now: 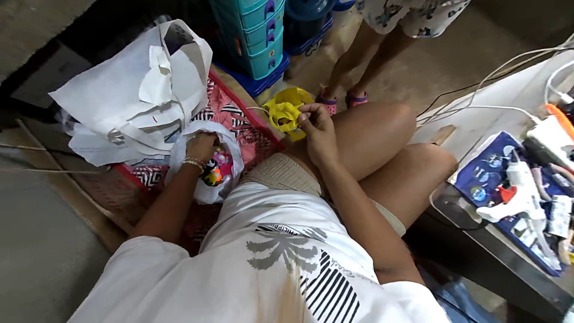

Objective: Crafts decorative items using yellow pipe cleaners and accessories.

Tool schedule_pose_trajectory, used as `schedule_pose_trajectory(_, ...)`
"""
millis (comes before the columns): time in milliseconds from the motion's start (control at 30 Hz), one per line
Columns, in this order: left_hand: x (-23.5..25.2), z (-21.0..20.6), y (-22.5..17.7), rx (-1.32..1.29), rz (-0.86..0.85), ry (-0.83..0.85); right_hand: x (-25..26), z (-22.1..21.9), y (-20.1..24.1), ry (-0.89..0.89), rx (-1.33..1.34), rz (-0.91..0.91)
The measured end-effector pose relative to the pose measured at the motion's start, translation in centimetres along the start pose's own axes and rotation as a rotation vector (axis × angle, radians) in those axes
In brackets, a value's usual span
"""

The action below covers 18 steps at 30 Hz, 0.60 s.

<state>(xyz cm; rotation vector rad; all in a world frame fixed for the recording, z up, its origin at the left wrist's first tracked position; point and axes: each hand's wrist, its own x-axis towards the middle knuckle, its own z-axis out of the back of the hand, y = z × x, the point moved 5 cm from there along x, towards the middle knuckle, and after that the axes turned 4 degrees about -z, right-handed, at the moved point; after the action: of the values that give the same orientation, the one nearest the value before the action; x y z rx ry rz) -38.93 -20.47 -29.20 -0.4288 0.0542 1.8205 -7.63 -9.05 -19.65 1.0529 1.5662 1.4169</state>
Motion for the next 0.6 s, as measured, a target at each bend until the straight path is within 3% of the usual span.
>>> schedule_pose_trajectory(367, -0.6, -0.5, 2.3, -0.107, 0.102, -0.008, 0.2, -0.1, -0.1, 0.015, -0.026, -0.027)
schedule_pose_trajectory(500, -0.3, -1.0, 1.0, -0.086, 0.039, -0.047, 0.1, -0.3, -0.1, 0.011, -0.036, -0.025)
schedule_pose_trajectory(600, -0.2, -1.1, -0.7, -0.030, 0.092, 0.030, 0.1, -0.2, -0.1, 0.014, -0.036, -0.021)
